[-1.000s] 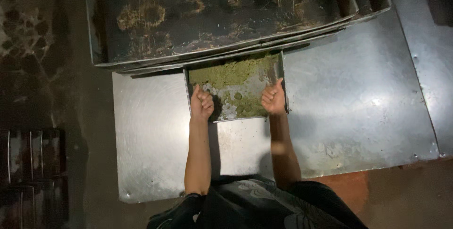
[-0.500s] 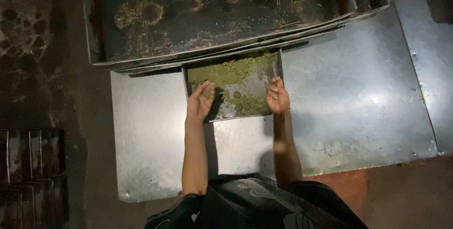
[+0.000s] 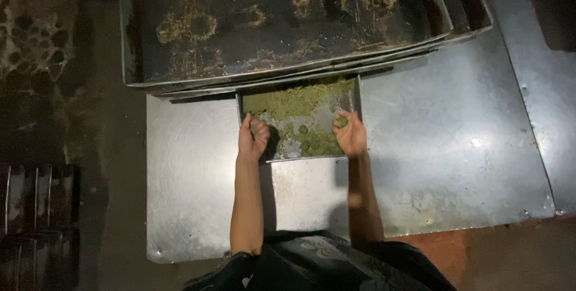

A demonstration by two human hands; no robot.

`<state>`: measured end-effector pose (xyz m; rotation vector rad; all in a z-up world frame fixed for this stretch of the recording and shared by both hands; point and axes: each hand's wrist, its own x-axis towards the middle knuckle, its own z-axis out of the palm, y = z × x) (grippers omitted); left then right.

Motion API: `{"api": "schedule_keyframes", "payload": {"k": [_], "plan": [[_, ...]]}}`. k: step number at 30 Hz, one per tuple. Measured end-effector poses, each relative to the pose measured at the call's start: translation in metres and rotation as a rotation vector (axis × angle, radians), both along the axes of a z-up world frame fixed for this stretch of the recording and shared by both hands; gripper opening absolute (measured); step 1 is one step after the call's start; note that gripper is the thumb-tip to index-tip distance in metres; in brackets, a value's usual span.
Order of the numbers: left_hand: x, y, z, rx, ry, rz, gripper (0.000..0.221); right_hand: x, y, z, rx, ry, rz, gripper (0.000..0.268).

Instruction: The person crumbles a green substance into small pieces by hand inside a metal tray on a metal table.

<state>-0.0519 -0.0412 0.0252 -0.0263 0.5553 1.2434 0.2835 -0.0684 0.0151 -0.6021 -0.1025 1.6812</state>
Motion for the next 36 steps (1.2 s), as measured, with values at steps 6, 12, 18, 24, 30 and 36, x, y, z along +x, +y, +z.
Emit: {"api": "schedule_keyframes", "payload": {"k": [6,12,18,24,30,36], "plan": [[0.0,-0.004,0.028,0.047,0.028,-0.066,0.017,0.001,-0.001,-0.006,0.135,0.205,-0.027,0.014],[-0.007,0.002,-0.015,-0.053,-0.094,-0.004,0.03,0.016,0.013,-0.031,0.042,0.43,-0.058,0.03],[-0.017,0.009,-0.041,-0.01,-0.18,0.025,0.057,0.018,0.016,-0.03,0.34,0.419,0.247,0.062],[-0.009,0.004,-0.013,-0.142,-0.067,0.095,0.032,0.012,0.006,-0.028,0.069,0.244,0.04,0.04],[0.0,0.001,0.017,-0.103,-0.062,0.101,0.035,0.009,0.003,-0.039,0.078,0.465,-0.015,0.018],[-0.006,0.001,-0.006,-0.237,-0.034,0.163,0.064,0.006,0.011,-0.038,0.265,0.446,0.184,0.055]]}}
